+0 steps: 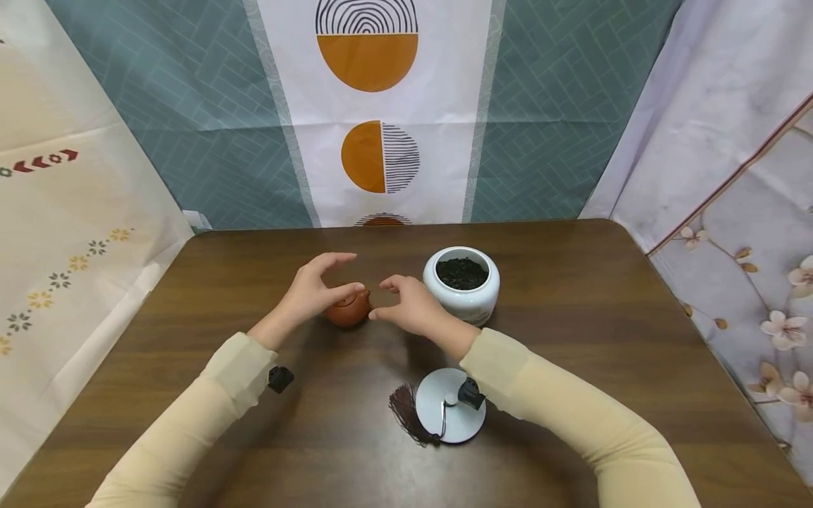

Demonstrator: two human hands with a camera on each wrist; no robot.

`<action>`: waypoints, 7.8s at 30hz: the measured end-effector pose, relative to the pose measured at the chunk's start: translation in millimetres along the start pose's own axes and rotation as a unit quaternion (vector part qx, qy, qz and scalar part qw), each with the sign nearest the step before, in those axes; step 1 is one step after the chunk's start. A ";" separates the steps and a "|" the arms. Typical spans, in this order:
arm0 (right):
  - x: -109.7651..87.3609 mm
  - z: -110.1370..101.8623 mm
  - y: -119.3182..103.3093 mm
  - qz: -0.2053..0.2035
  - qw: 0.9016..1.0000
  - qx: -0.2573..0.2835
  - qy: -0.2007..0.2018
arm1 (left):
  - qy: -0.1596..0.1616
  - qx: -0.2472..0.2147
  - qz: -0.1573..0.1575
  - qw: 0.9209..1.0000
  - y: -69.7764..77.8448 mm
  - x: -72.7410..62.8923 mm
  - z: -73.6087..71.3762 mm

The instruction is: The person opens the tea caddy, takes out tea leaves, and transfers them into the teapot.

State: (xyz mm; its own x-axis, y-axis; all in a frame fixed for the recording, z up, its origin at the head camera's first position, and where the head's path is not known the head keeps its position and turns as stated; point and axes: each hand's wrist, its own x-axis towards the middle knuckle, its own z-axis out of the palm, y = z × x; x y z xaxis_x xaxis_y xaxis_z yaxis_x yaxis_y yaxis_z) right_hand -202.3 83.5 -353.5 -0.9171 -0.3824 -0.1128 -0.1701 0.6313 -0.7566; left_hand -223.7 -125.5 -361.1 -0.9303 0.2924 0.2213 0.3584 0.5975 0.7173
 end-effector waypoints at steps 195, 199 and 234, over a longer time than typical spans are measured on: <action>-14.1 -110.4 94.2 -0.292 0.936 -0.080 0.182 | -0.166 -0.240 0.013 0.956 18.6 54.5 101.5; -10.8 -109.5 93.2 -0.283 0.939 -0.086 0.177 | -0.169 -0.243 0.009 0.955 18.9 55.1 101.8; -11.3 -84.8 92.0 -0.241 0.926 -0.072 0.281 | -0.139 -0.081 0.056 0.985 56.3 74.3 96.3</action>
State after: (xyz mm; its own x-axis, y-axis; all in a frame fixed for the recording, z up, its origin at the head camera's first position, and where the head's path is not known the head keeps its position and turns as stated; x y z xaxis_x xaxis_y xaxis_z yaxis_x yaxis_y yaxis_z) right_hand -238.2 203.2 -367.2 -0.7573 -0.2570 0.6003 -0.6184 0.5775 -0.5329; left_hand -265.2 1.7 -367.9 -0.8207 0.5562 0.1308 0.4188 0.4300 0.7998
